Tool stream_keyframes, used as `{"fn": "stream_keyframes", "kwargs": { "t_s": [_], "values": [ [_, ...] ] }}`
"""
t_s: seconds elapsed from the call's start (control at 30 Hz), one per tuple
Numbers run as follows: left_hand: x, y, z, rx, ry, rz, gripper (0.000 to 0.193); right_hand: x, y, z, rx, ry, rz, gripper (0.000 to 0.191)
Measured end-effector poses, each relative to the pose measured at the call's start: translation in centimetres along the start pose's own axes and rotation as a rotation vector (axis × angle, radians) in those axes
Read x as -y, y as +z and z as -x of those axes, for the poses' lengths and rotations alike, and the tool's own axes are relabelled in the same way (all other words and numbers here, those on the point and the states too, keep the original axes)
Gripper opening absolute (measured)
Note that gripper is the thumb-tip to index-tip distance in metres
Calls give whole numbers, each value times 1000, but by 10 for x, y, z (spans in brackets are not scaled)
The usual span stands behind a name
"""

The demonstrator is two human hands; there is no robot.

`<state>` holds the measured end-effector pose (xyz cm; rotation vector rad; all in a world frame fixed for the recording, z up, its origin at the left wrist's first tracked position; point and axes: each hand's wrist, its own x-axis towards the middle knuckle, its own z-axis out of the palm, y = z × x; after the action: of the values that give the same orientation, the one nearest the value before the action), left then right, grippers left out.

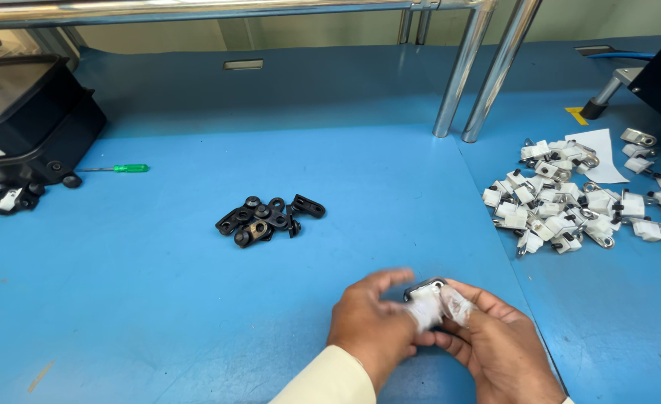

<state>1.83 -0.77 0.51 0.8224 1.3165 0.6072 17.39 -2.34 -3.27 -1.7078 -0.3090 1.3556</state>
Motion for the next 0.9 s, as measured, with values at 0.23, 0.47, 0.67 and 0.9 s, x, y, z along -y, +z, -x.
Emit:
{"fn": "stream_keyframes", "kwargs": {
  "t_s": [0.23,0.47,0.67,0.9],
  "values": [
    [-6,3,16,-62,270,-325,42,9,-4,-6,71,89,-47,30],
    [10,-14,1,-216,426,-346,37,13,6,1,34,-10,223,28],
    [13,-200,-15,-579,280,-134,38,6,17,5,41,-163,449,21],
    [7,-424,-48,-1117,237,-352,48,-3,23,16,-186,-147,584,15]
  ]
}}
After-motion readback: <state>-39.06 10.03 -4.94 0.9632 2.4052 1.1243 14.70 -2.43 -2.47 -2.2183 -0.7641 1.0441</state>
